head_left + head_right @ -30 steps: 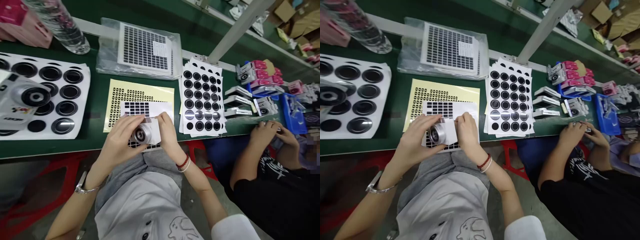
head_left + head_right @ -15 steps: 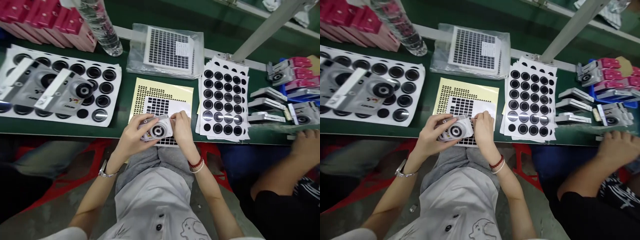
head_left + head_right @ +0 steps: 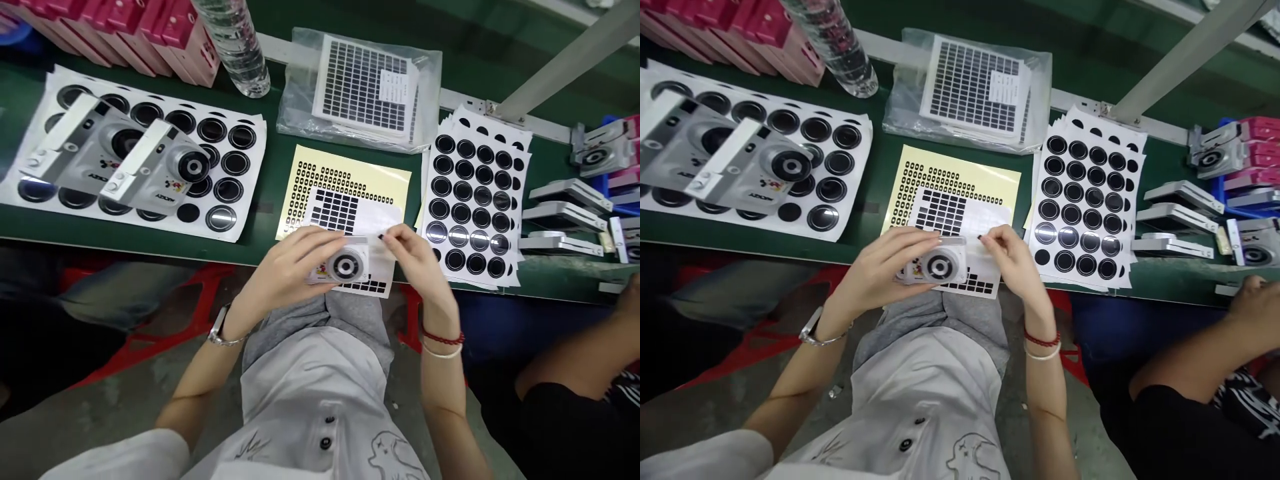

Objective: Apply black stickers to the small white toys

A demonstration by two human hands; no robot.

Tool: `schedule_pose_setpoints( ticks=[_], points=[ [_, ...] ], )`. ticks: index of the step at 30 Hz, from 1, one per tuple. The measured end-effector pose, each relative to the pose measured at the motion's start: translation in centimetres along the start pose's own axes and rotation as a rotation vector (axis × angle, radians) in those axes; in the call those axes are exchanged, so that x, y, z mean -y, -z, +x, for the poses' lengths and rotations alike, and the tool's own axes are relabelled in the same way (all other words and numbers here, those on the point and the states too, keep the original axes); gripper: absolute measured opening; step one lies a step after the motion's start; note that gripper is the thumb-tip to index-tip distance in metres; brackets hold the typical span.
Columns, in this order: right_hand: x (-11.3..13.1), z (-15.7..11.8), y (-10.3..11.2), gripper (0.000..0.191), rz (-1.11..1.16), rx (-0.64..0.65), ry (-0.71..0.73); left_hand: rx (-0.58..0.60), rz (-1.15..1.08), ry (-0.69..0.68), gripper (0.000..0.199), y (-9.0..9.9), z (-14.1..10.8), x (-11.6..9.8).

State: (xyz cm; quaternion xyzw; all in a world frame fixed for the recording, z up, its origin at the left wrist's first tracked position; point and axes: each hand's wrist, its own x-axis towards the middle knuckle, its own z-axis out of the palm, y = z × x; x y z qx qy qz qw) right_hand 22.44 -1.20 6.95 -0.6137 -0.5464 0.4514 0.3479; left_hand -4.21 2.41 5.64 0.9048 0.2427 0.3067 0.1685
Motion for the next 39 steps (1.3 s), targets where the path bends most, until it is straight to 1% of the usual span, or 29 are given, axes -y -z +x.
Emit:
schedule_pose_setpoints(
  ticks=[1,3,5,8,12,16,21,26,31,35,39],
  points=[
    [0.3,-0.5,1.1,0.028,0.037,0.058,-0.044,0.043,-0.022,-0.011,0.07,-0.6,0.3,-0.1],
    [0.7,-1.2,2.7,0.035,0.041,0.17,-0.126,0.131,-0.052,-0.022,0.072,-1.9,0.8,-0.2],
    [0.7,-1.4,3.5,0.039,-0.015,0.241,-0.174,0.196,-0.07,-0.018,0.077,-3.2,1.1,-0.2],
    [0.1,-1.2,3.5,0.04,-0.129,0.252,-0.191,0.232,-0.093,0.016,0.08,-4.3,1.2,-0.2],
    [-0.2,-0.7,3.1,0.036,-0.18,0.257,-0.202,0.221,-0.103,0.06,0.077,-4.4,1.0,-0.3],
    [0.0,-0.6,2.7,0.032,-0.183,0.229,-0.218,0.209,-0.1,0.067,0.073,-4.2,1.0,-0.4],
    [0.1,-0.7,2.2,0.028,-0.204,0.189,-0.209,0.213,-0.135,0.078,0.074,-4.4,0.9,-0.3],
    [0.1,-0.6,2.0,0.026,-0.231,0.158,-0.235,0.222,-0.118,0.074,0.072,-4.5,1.0,-0.3],
    [0.3,-0.6,1.6,0.023,-0.243,0.109,-0.274,0.196,-0.116,0.051,0.071,-4.6,0.9,-0.3],
    [0.3,-1.0,0.9,0.022,-0.214,0.037,-0.296,0.174,-0.107,0.043,0.071,-4.7,0.9,-0.3],
    [0.2,-1.5,0.0,0.022,-0.191,-0.049,-0.28,0.177,-0.115,0.047,0.073,-4.7,0.9,-0.3]
  ],
)
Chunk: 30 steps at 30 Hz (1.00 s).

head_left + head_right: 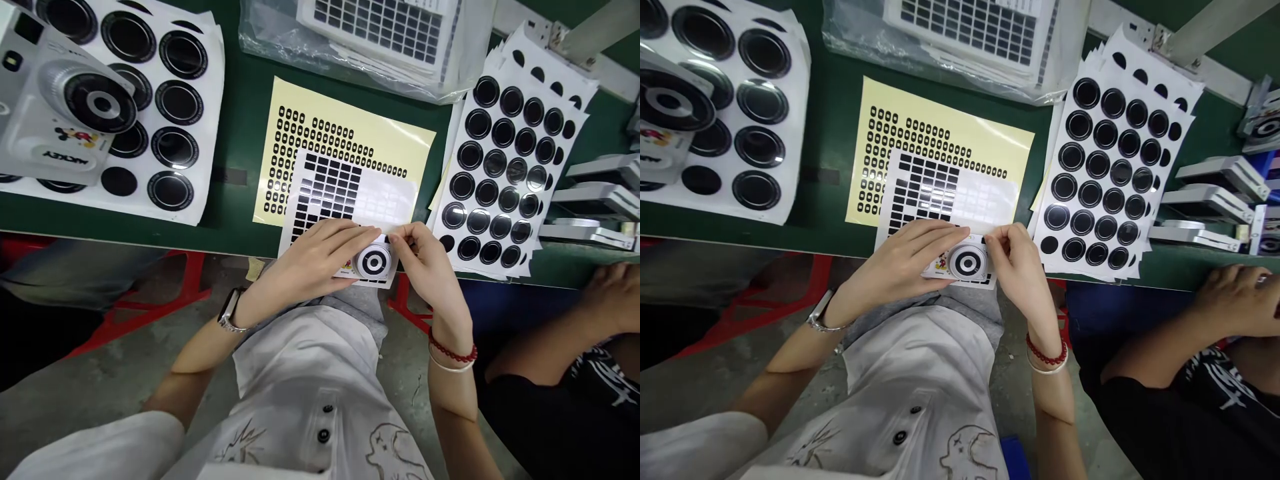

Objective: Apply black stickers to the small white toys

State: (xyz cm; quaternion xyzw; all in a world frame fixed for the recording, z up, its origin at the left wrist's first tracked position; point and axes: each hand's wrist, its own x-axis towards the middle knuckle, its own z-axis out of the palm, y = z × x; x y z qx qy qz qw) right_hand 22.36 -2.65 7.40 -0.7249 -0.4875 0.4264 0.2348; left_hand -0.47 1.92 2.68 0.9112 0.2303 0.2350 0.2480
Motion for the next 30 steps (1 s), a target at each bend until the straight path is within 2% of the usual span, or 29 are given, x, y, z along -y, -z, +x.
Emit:
schedule_pose_setpoints(
  ticks=[9,13,19,22,25,28,30],
  points=[
    [-0.5,-0.7,-1.6,0.022,-0.01,-0.174,0.055,0.004,-0.009,0.022,0.075,0.2,0.0,-0.1],
    [-0.7,-0.7,-1.9,0.02,0.035,-0.205,0.039,0.002,-0.002,0.018,0.077,0.4,0.2,-0.3],
    [-1.0,-0.8,-3.0,0.021,0.118,-0.317,0.018,-0.001,0.011,0.007,0.073,0.3,0.3,-0.3],
    [-1.0,-0.9,-2.7,0.019,0.22,-0.288,-0.024,-0.001,0.011,0.015,0.064,0.3,0.3,-0.3],
    [-1.0,-0.7,-1.7,0.024,0.297,-0.191,-0.11,0.003,0.006,0.026,0.056,0.4,0.3,-0.3],
    [-1.0,-0.4,-0.6,0.027,0.337,-0.084,-0.162,0.003,-0.005,0.031,0.056,0.4,0.2,-0.3],
    [-0.9,-0.2,-0.1,0.024,0.357,-0.061,-0.169,0.007,-0.016,0.04,0.058,0.4,0.1,-0.2]
  ],
)
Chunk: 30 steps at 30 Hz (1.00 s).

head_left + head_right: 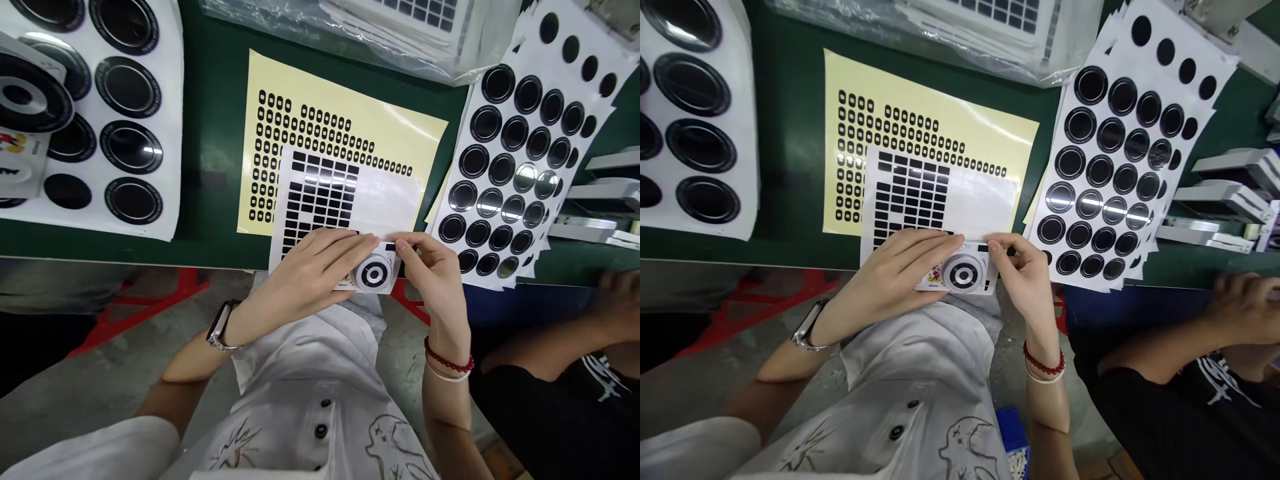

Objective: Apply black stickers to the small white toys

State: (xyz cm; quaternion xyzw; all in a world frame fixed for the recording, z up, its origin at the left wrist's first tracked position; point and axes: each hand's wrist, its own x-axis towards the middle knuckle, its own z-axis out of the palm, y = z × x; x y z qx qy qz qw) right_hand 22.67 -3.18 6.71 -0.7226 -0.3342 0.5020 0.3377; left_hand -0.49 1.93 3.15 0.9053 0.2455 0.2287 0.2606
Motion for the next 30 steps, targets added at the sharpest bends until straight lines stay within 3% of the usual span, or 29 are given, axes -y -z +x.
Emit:
schedule_pose_setpoints(
  ticks=[7,16,24,26,29,30],
  points=[
    [0.4,0.2,0.3,0.017,0.036,0.068,-0.07,0.021,-0.009,0.001,0.057,0.1,0.0,0.0],
    [0.9,1.0,0.8,0.021,-0.006,0.166,-0.049,0.044,0.001,-0.008,0.052,0.4,0.3,0.1],
    [1.5,2.0,1.5,0.021,-0.317,0.237,0.176,0.039,-0.049,0.03,0.068,0.2,0.1,0.1],
    [2.0,3.6,1.9,0.016,-0.421,0.146,0.318,0.036,-0.05,0.031,0.065,0.2,0.1,0.1],
    [2.9,7.0,2.3,0.006,-0.549,-0.133,0.532,0.03,-0.049,0.026,0.064,0.2,0.1,0.2],
    [3.2,8.0,2.3,0.006,-0.578,-0.17,0.564,0.024,-0.046,0.026,0.064,0.1,0.1,0.2]
  ],
)
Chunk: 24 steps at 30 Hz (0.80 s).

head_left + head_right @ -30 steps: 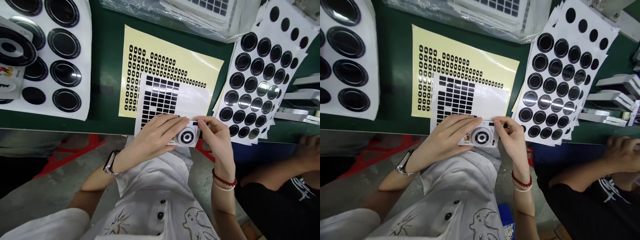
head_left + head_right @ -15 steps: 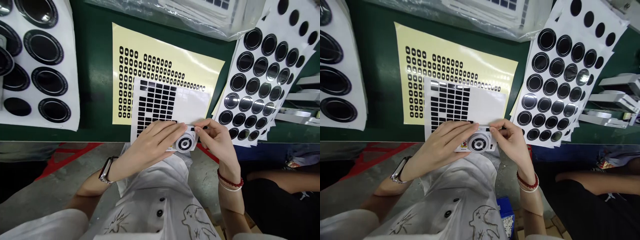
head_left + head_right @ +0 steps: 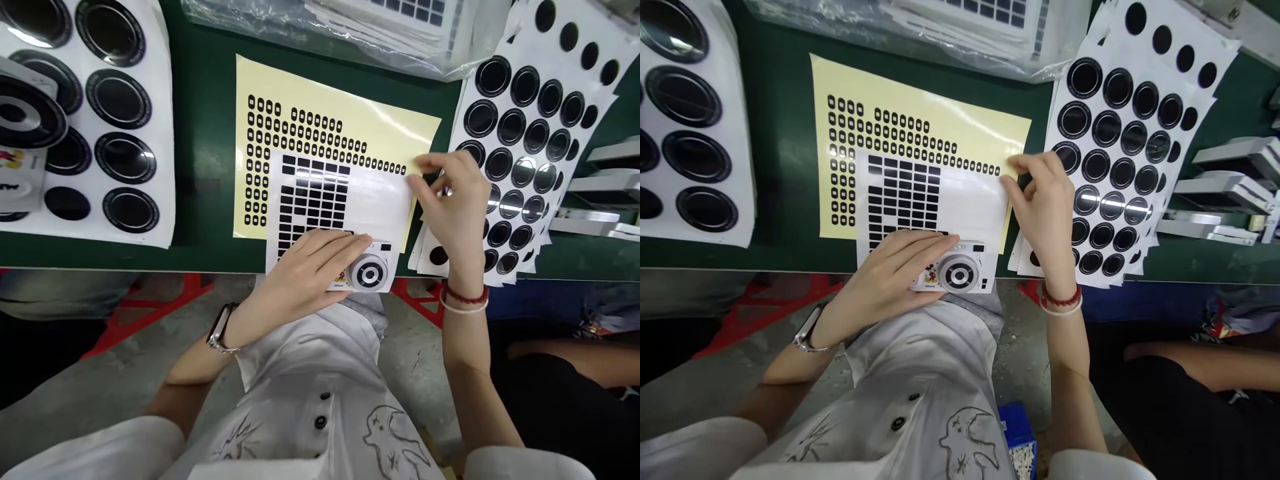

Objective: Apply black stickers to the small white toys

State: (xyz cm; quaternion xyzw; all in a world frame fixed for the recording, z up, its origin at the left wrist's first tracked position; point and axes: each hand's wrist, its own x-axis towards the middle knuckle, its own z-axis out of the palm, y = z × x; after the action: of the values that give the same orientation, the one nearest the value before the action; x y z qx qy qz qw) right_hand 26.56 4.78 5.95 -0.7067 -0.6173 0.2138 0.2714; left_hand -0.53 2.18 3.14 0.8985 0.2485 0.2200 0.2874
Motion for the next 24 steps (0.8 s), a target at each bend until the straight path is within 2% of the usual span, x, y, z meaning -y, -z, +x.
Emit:
schedule_pose_setpoints(
  ticks=[4,11,17,24],
  points=[
    [-0.1,2.1,-0.3,0.011,-0.029,0.075,0.043,-0.043,0.006,0.0,0.066,-0.5,-0.1,0.0],
    [0.2,2.1,-0.1,0.01,-0.018,0.131,0.068,-0.129,0.01,0.023,0.083,-1.1,-0.5,0.2],
    [0.2,2.8,0.0,0.011,-0.118,0.2,0.109,-0.172,0.023,0.001,0.082,-1.3,-0.2,0.4],
    [-0.1,1.8,-0.7,0.009,-0.179,0.133,0.073,-0.197,0.05,0.002,0.072,-1.6,-0.2,0.3]
  ],
)
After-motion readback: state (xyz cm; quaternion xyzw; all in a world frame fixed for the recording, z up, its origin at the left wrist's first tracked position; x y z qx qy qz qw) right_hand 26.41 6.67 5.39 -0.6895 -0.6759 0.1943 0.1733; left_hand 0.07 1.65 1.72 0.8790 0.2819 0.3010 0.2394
